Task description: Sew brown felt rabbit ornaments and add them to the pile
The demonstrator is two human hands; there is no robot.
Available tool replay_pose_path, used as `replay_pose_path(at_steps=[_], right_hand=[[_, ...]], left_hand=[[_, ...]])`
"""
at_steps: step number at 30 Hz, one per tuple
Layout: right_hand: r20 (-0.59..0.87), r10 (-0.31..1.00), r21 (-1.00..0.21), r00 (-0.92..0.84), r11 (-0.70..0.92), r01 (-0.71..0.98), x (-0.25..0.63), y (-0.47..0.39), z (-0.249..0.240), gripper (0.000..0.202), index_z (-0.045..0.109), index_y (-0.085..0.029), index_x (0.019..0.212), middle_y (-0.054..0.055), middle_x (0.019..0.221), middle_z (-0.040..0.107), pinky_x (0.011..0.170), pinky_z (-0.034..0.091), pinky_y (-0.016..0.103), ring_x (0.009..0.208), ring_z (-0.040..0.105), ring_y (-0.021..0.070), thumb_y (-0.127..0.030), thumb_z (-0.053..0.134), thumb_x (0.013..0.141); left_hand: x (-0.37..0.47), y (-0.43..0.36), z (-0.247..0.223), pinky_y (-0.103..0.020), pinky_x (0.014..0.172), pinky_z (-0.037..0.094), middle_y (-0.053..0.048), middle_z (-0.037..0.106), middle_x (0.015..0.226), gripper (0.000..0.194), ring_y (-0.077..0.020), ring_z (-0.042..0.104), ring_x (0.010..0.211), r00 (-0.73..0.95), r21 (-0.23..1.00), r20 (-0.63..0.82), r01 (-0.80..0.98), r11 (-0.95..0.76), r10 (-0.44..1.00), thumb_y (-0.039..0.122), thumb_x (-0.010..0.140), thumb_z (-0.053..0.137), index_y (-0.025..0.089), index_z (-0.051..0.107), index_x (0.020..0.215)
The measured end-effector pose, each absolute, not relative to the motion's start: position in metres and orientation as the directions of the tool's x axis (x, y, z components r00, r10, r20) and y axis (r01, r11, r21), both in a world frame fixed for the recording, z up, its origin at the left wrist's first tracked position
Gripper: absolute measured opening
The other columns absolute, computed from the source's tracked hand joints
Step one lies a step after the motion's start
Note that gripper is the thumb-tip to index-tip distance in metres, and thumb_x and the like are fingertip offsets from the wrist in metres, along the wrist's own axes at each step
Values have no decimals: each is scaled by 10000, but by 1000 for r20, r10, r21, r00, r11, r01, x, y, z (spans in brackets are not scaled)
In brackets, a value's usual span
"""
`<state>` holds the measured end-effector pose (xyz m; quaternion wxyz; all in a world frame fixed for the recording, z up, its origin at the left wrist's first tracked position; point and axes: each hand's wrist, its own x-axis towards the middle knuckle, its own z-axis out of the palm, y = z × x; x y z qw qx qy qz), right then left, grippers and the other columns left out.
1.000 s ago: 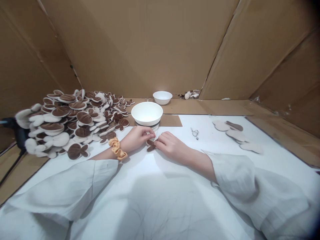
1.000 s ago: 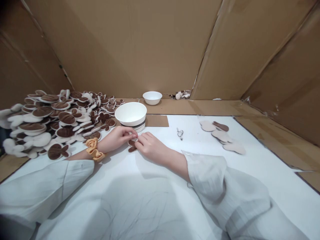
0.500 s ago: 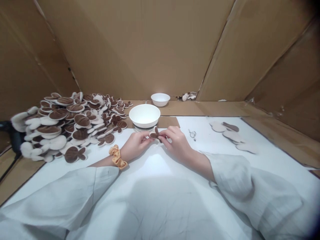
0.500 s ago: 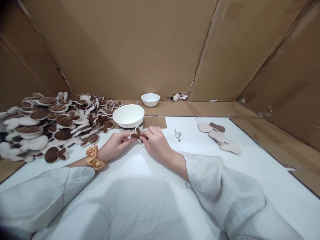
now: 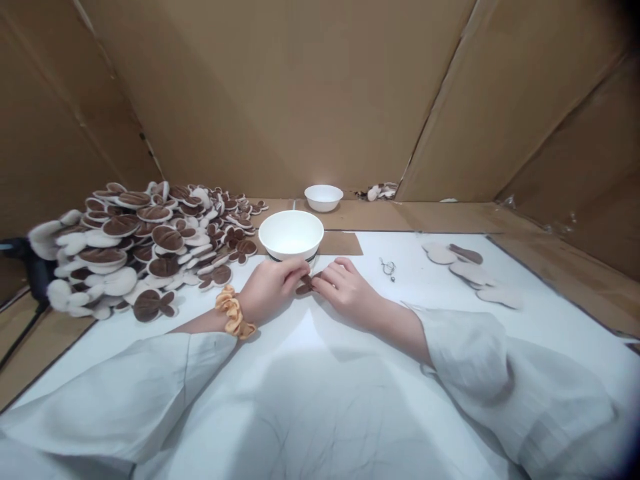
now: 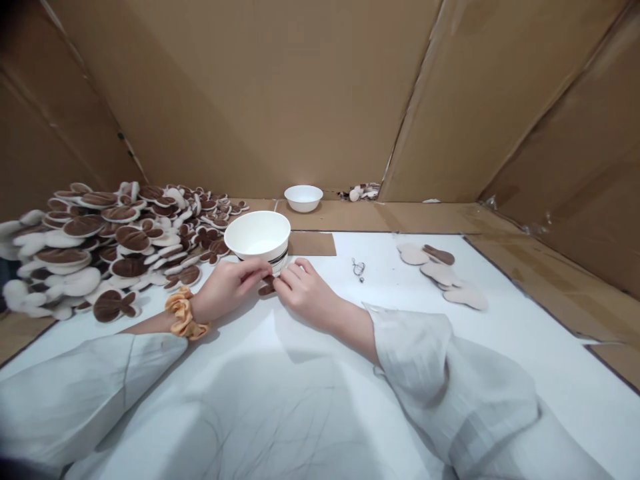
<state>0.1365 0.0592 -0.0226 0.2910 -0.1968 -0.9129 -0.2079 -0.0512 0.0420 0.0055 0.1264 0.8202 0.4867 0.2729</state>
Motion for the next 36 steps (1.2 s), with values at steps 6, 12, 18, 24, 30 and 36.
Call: replay_pose_path(at_steps=[6,12,18,24,30,36], right_hand=[[572,92,415,-815,824,385,142,53,-15,241,590,-162,820,26,682,518,781,310,316,692,444,148,-108,367,893],[676,-30,469,-736,788,399,141,54,-18,114,584,-136,840,4,652,514,750,325,310,652,445,126,-104,475,847],[835,115,235,-538,810,538,141,58,-18,65,569,-142,824,-15,600,508,718,325,295,596,446,108,-114,511,838],[825,354,14,-440,766,643,141,62,-16,131,567,-151,752,7,629,542,740,309,306,623,469,128,-164,490,857],[730,349,128,-587,775,619,140,62,-23,227,571,-138,718,21,632,502,752,303,308,617,427,133,-116,407,874],[653,172,338,-738,806,487,139,58,-17,272,584,-131,717,19,601,492,760,314,303,606,392,133,-81,374,882]], left_hand=[[-53,47,9,-181,552,342,35,546,551,212,-82,422,497,343,539,305,707,-458,888,252,814,450,161,639,778],[-52,48,0,-177,514,318,21,537,567,215,-80,385,507,324,610,300,658,-441,897,228,780,462,125,651,770],[-52,45,-5,-170,496,304,30,494,537,223,-79,377,511,337,582,328,663,-470,882,211,786,457,126,662,769],[-46,33,-11,-163,514,341,36,564,568,193,-66,441,482,434,424,426,679,-599,794,184,829,442,156,633,814],[-47,29,-13,-189,501,327,25,578,552,204,-84,486,475,546,131,517,710,-691,659,155,851,397,169,600,862],[-51,33,-4,-192,474,299,26,561,539,207,-78,454,464,563,60,566,701,-711,602,144,845,387,161,582,780]])
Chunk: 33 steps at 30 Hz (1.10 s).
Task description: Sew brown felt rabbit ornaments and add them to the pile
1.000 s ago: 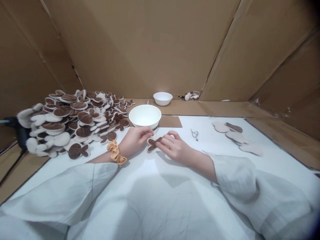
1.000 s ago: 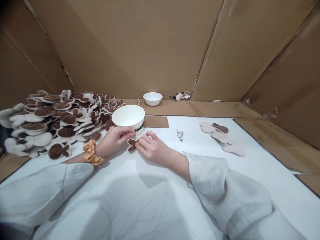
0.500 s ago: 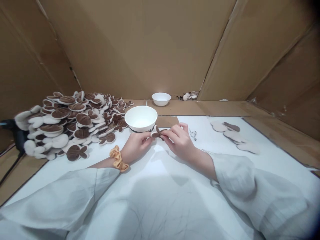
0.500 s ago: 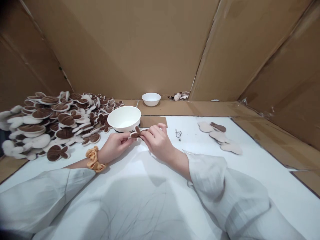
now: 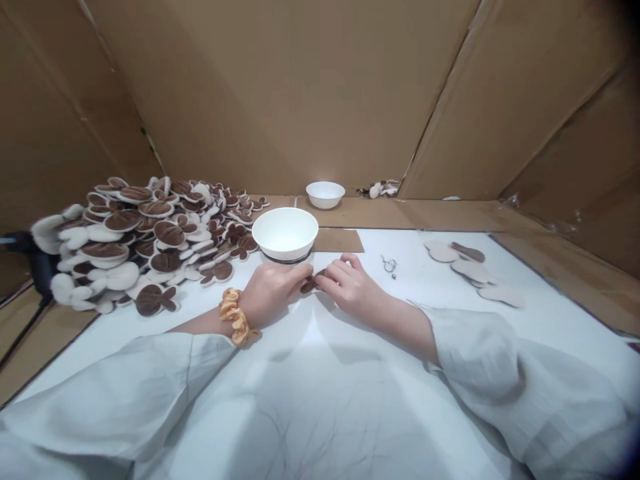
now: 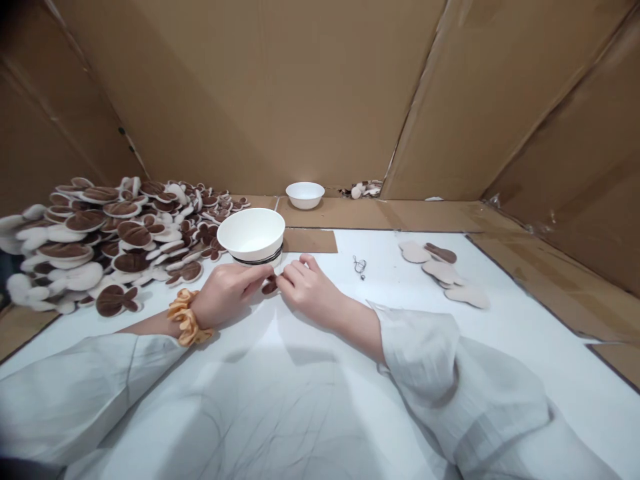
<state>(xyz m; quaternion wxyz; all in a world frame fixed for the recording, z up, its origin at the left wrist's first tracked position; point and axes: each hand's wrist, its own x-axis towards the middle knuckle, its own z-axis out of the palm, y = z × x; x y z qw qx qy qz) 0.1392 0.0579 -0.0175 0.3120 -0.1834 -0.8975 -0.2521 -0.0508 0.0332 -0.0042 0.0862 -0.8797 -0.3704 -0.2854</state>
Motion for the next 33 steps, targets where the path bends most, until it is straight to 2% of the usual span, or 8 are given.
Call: replay_pose_path(at_steps=[5,9,12,18,23,26,29,33], right_hand=[[591,29,448,-806,819,358,139,50,-8,268,587,-135,719,23,616,523,740,328,301,620,415,136,-61,383,875],[628,-20,454,-778,821,345,140,47,-8,174,590,-138,758,8,620,533,732,337,296,626,444,127,-90,455,858],[730,35,355,-682,834,422,141,50,-12,109,573,-151,799,-13,596,523,711,335,287,599,447,112,-115,486,853],[861,264,-27,-434,877,480,139,51,-16,43,545,-183,810,-12,666,604,734,331,302,592,486,107,-154,525,836],[763,583,-388,-280,758,524,133,47,-11,71,564,-176,723,-16,631,595,702,332,299,580,504,121,-160,572,791],[673,677,-461,-297,698,548,132,46,-10,59,574,-173,722,-19,630,586,703,323,291,596,507,123,-157,583,779],[671,631,-363,-390,737,569,133,48,-13,104,561,-165,712,-5,663,589,735,309,298,618,496,124,-146,539,812],[706,457,-60,-541,800,598,136,50,-18,217,554,-147,699,22,649,535,754,299,313,618,447,130,-135,427,875]], left_hand=[[-55,40,0,-165,528,350,20,623,624,205,-72,519,543,529,268,457,684,-678,715,122,832,416,167,610,781],[-58,44,7,-170,532,358,22,589,586,174,-74,488,515,479,406,402,671,-620,781,158,815,453,152,620,769],[-57,44,8,-173,491,321,46,499,510,152,-71,415,464,409,516,360,662,-544,838,155,810,433,142,578,768],[-50,36,-1,-166,435,241,88,321,457,91,-64,301,425,393,668,301,563,-486,869,210,825,415,161,453,759],[-46,27,-7,-165,457,291,77,381,488,91,-62,363,417,440,481,417,635,-604,795,170,837,389,167,468,792],[-47,23,-12,-174,456,310,67,430,491,115,-72,399,408,501,295,464,691,-660,731,158,841,374,174,482,809],[-48,23,-14,-206,437,297,50,463,469,151,-97,435,408,591,42,506,711,-702,628,126,827,356,161,501,804],[-48,23,-8,-239,433,312,23,508,468,252,-122,460,405,702,-263,550,660,-704,452,47,785,319,122,540,880]])
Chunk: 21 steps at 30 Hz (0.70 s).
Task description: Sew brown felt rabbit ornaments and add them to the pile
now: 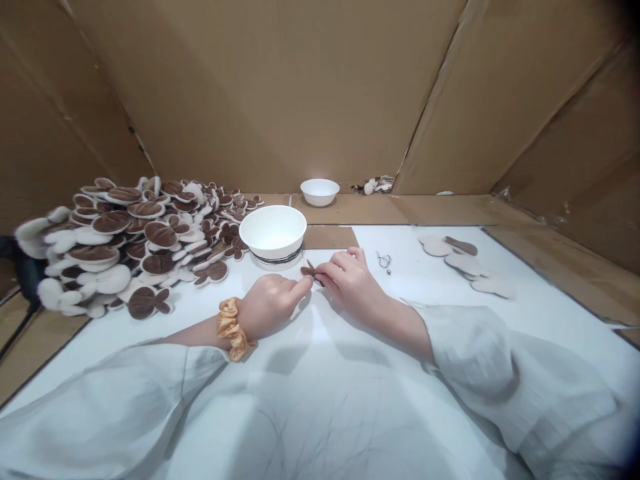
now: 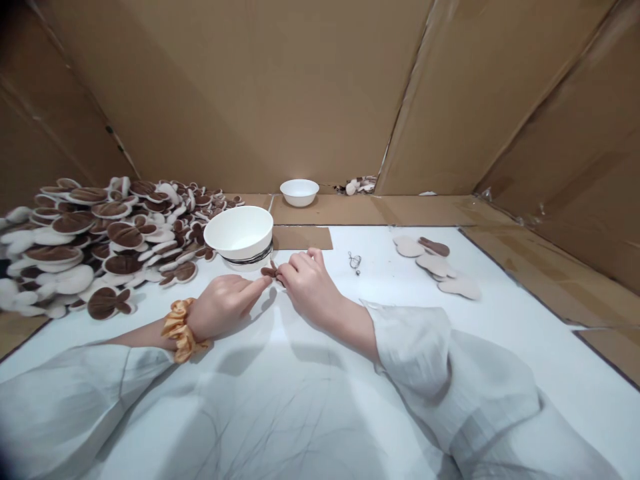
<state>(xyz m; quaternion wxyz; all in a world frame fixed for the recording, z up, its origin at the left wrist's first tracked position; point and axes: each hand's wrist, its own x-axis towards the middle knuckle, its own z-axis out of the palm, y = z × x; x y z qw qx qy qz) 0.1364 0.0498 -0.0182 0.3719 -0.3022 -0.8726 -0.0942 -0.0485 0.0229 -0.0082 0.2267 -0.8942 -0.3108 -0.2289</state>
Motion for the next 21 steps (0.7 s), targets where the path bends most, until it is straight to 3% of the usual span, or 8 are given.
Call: replay_pose_path(at_steps=[4,6,8,10,12,14,16,21], right_hand=[[672,373,123,-640,795,594,136,50,-23,248,556,-130,681,16,614,480,763,294,320,619,412,130,-128,410,882],[662,338,169,-669,803,572,136,50,-24,259,547,-132,657,19,613,477,763,296,321,623,402,133,-119,409,876],[643,294,204,-707,824,528,136,50,-24,267,547,-138,667,20,619,480,754,302,313,620,395,132,-106,390,881],[616,227,254,-754,849,463,137,50,-21,264,558,-145,721,18,637,497,753,307,304,626,403,129,-80,363,887],[583,139,328,-800,861,389,140,49,-17,258,566,-152,778,17,673,529,773,308,305,655,431,128,-62,351,889],[560,54,396,-827,859,324,143,48,-13,235,571,-155,798,12,698,551,796,307,307,689,457,128,-72,370,889],[555,0,433,-832,853,289,145,47,-11,215,576,-162,788,4,698,556,801,307,305,708,474,128,-97,397,887],[619,47,382,-784,854,353,148,45,-12,190,573,-193,868,-10,684,554,773,300,312,680,486,118,-127,397,896]], left_hand=[[-48,21,-2,-245,448,343,6,530,482,286,-127,471,416,769,-392,537,591,-705,346,49,817,300,85,561,929],[-47,20,-1,-243,446,334,3,536,491,279,-126,470,426,751,-330,524,615,-716,403,73,832,312,86,574,927],[-47,20,0,-230,453,330,3,547,514,258,-113,469,443,673,-102,482,679,-727,561,103,835,334,116,591,852],[-48,24,3,-209,486,348,10,561,541,248,-93,475,474,556,245,382,709,-661,738,142,840,361,141,596,762],[-49,30,5,-198,516,368,13,577,566,216,-84,487,505,470,598,217,629,-497,856,202,833,419,145,602,732],[-51,37,7,-192,485,350,8,580,574,168,-78,471,492,450,846,25,466,-258,893,249,794,495,136,603,731],[-53,42,8,-181,414,269,16,547,544,128,-51,390,423,464,946,-158,324,-1,872,245,747,549,130,588,707],[-56,48,5,-203,379,71,80,337,449,133,-13,142,358,486,923,-378,129,364,788,247,668,633,143,550,677]])
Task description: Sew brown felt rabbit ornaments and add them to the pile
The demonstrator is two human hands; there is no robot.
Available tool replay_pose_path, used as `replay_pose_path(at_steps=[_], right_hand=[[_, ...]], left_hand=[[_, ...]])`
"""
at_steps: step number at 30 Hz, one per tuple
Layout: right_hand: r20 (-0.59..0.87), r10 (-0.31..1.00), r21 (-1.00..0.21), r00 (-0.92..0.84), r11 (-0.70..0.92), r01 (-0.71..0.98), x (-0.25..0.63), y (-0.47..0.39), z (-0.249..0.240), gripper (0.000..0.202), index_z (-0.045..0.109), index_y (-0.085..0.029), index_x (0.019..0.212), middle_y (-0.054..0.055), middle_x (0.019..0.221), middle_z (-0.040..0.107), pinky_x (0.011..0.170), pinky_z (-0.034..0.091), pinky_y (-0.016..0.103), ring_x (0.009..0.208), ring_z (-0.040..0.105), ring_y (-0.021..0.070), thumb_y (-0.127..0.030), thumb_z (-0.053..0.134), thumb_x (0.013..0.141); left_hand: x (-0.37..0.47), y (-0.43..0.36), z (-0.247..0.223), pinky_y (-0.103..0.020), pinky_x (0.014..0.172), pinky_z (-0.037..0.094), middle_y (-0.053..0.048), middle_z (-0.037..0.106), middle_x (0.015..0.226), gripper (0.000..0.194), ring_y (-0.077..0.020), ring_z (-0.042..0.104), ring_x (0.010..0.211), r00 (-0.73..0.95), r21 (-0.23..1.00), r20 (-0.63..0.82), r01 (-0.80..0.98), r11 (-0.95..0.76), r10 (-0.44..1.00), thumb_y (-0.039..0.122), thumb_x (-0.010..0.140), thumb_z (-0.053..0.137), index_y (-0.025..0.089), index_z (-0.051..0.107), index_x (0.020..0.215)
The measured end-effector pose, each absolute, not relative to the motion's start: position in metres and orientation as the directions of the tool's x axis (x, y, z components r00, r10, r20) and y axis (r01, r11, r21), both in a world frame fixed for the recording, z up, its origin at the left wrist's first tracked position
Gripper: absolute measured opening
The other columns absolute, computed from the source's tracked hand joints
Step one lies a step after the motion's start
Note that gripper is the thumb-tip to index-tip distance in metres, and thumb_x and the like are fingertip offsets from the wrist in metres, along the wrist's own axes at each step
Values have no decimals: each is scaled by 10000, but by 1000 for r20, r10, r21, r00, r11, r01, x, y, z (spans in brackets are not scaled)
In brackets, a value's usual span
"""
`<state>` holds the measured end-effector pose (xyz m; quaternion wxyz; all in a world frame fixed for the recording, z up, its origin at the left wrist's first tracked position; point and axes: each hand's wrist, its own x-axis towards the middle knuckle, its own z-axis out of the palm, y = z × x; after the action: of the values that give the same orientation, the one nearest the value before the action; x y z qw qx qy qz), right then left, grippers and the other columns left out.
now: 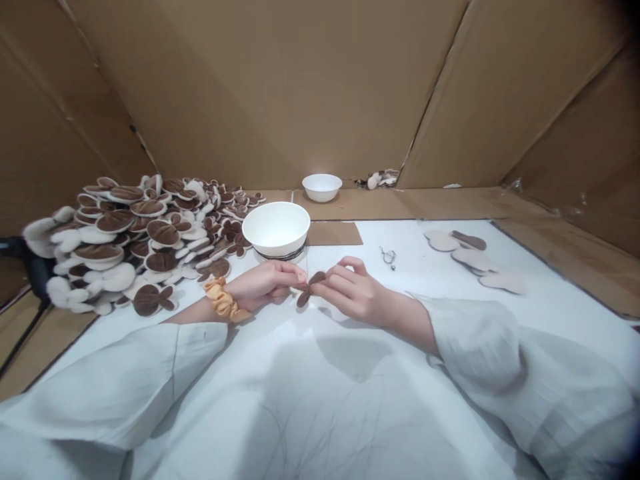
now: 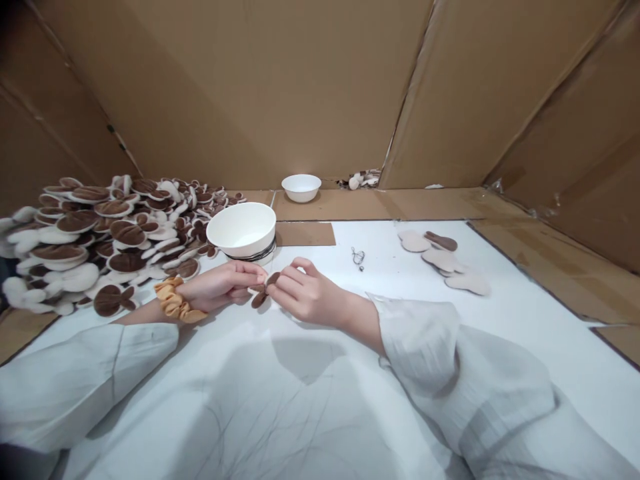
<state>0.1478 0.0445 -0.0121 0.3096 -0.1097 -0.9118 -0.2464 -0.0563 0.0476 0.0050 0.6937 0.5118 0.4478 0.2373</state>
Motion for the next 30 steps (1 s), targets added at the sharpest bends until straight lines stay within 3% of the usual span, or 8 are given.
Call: replay_pose_path(at_steps=[6,11,14,16,19,22,25,30], right_hand=[[788,123,227,-603,853,470,145,46,-21,89,554,-195,880,-27,617,527,729,303,302,592,456,101,-153,476,869],[840,303,-7,-450,836,548,140,47,-21,69,549,-183,786,-19,645,586,749,297,321,597,492,106,-180,515,846],[825,403,-118,-397,809,575,137,47,-19,117,537,-179,744,-15,654,611,750,288,321,585,495,109,-178,497,853],[810,447,-166,-379,795,584,135,47,-17,137,528,-178,716,-17,642,607,755,285,318,567,482,108,-179,497,850],[778,519,-233,-353,761,605,136,48,-17,144,518,-175,687,-18,629,591,755,284,316,549,465,108,-173,515,831],[746,524,-200,-412,766,612,138,51,-19,146,527,-168,692,-10,634,574,756,282,315,575,465,115,-159,498,835],[725,452,-66,-520,796,601,139,52,-22,168,546,-156,710,8,647,554,768,285,316,603,451,121,-144,456,852],[696,316,148,-645,816,559,139,50,-23,237,547,-157,711,-5,605,499,760,274,304,609,421,118,-150,396,894]], left_hand=[[-52,42,-3,-209,404,85,94,252,435,110,-24,132,387,559,937,-275,-26,348,782,219,656,616,149,538,689],[-38,32,-3,-201,403,113,98,234,437,131,-34,168,393,359,980,-166,-48,196,918,253,684,587,153,503,695],[-34,27,-3,-196,407,122,93,251,446,138,-39,190,407,214,995,-67,90,48,975,270,694,572,150,505,698],[-34,23,-5,-193,421,151,87,253,453,134,-45,212,422,156,956,58,276,-100,986,271,718,548,149,516,674],[-37,16,-9,-189,451,221,83,258,455,84,-51,251,437,193,737,314,567,-367,930,198,740,519,156,563,683],[-38,11,-11,-186,499,299,72,375,486,106,-54,322,456,333,469,492,677,-568,804,150,771,492,167,591,736],[-39,13,-11,-205,575,364,22,482,605,152,-82,425,558,403,297,583,703,-647,706,163,817,462,165,605,764],[-40,19,-4,-223,648,418,-20,471,741,149,-112,481,691,349,321,646,683,-656,679,169,826,475,161,622,800]])
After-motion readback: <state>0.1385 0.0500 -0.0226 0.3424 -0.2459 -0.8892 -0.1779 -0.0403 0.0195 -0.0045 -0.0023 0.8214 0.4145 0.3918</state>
